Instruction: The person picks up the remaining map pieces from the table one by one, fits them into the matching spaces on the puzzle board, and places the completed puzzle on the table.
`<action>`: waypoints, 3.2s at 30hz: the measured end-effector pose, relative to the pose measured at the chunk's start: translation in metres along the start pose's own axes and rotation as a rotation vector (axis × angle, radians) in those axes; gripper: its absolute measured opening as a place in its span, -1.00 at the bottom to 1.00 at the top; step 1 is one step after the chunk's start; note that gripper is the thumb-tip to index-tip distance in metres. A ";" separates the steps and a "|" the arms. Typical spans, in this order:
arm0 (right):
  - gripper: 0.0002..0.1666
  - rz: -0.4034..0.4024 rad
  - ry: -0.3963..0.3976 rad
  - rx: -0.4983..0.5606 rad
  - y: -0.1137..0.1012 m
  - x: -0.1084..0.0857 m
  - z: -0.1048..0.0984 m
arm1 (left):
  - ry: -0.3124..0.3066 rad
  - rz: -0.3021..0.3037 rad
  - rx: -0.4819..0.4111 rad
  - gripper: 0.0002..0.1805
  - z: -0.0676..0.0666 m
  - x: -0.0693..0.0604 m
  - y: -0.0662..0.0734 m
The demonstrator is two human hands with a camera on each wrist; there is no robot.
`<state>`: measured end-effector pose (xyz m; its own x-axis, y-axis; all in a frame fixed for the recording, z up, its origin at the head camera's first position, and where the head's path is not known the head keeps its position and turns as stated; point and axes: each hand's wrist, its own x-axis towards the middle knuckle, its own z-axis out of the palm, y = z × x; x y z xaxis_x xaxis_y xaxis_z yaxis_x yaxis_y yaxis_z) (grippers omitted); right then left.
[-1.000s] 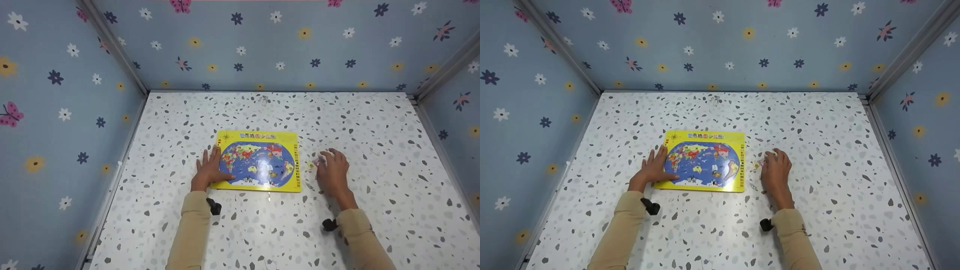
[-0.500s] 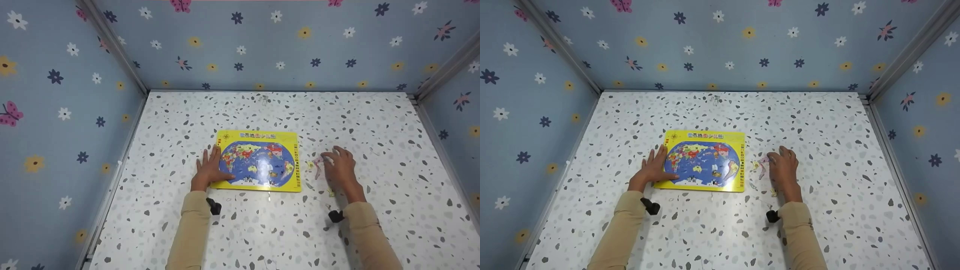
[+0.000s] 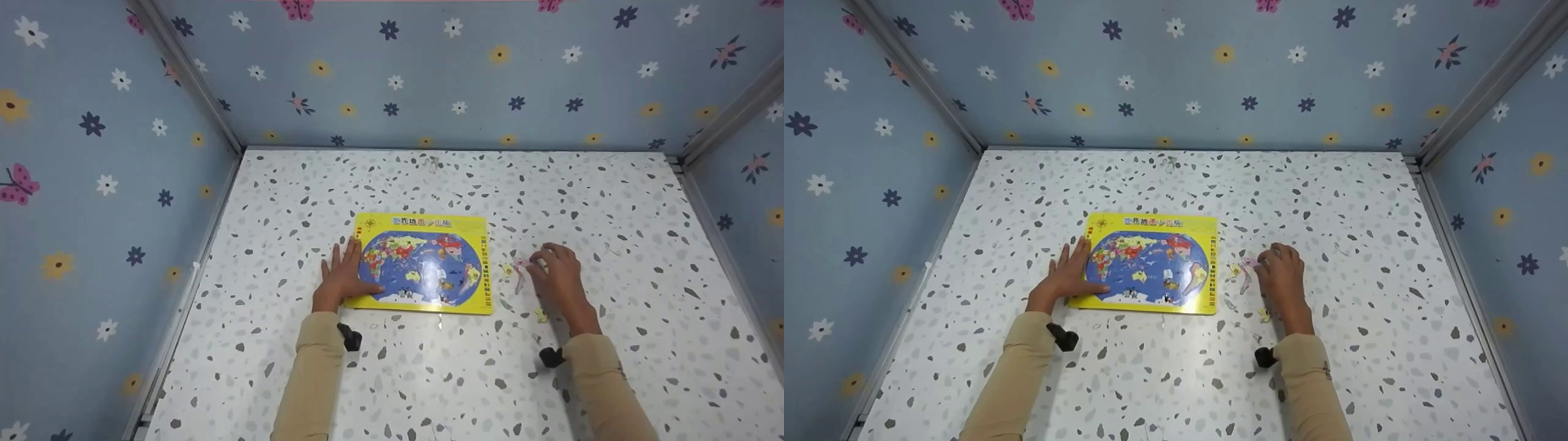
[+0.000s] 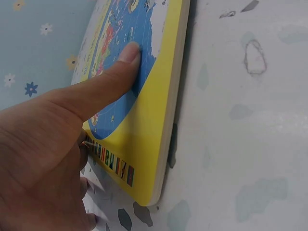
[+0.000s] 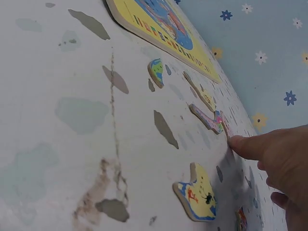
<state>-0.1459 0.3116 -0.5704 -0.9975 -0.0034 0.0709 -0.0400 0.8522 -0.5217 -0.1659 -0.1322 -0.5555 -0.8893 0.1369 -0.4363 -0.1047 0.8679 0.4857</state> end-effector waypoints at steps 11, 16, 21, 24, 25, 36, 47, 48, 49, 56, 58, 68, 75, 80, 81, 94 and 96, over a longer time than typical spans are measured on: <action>-0.76 -0.007 0.052 0.020 0.000 -0.003 0.005 | 0.000 -0.002 0.002 0.36 0.000 -0.001 0.000; -0.69 0.013 0.065 0.049 0.000 -0.005 0.004 | 0.007 -0.003 -0.011 0.36 -0.001 -0.003 0.002; -0.66 0.023 0.086 0.056 -0.003 -0.006 0.003 | 0.010 0.000 -0.003 0.34 -0.002 -0.004 0.004; -0.68 0.015 0.097 0.050 -0.006 -0.005 0.004 | 0.010 -0.002 -0.005 0.34 -0.002 -0.004 0.004; -0.69 0.008 0.105 0.047 -0.007 -0.005 0.004 | 0.010 -0.003 -0.007 0.34 -0.002 -0.004 0.004; -0.78 -0.104 0.223 0.056 -0.018 0.001 0.007 | 0.012 0.003 0.023 0.33 -0.003 -0.004 0.004; -0.75 -0.033 0.178 0.025 -0.037 0.006 0.011 | 0.016 0.002 -0.001 0.33 -0.004 -0.007 0.007; -0.75 -0.025 0.171 0.028 -0.039 0.006 0.011 | 0.016 0.001 -0.001 0.33 -0.004 -0.007 0.007; -0.76 -0.020 0.164 0.030 -0.041 0.006 0.012 | 0.017 -0.001 -0.001 0.33 -0.004 -0.007 0.007; -0.78 -0.069 0.164 0.052 -0.052 0.009 0.016 | 0.014 -0.003 0.008 0.34 -0.003 -0.004 0.006; -0.78 -0.108 0.182 0.045 -0.054 0.011 0.018 | 0.012 -0.002 0.008 0.34 -0.002 -0.004 0.005; -0.78 -0.152 0.182 0.037 -0.065 0.016 0.023 | 0.015 0.006 -0.013 0.35 -0.001 -0.003 0.002; -0.78 -0.197 0.167 0.047 -0.070 0.020 0.028 | 0.005 -0.001 -0.019 0.36 -0.001 -0.001 0.000; -0.77 -0.170 0.134 0.024 -0.076 0.022 0.033 | 0.008 -0.006 -0.009 0.36 -0.001 -0.001 0.002; -0.77 -0.166 0.127 0.023 -0.076 0.023 0.034 | 0.008 -0.009 -0.007 0.36 -0.001 -0.001 0.002; -0.74 -0.181 0.057 0.035 -0.084 0.026 0.047 | 0.004 -0.006 0.016 0.34 -0.002 -0.003 0.003; -0.74 -0.172 0.039 0.048 -0.085 0.026 0.049 | 0.005 -0.007 0.014 0.34 -0.002 -0.003 0.003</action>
<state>-0.1714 0.2136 -0.5657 -0.9727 -0.1255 0.1951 -0.2133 0.8149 -0.5390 -0.1640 -0.1309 -0.5511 -0.8907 0.1290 -0.4360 -0.1043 0.8754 0.4721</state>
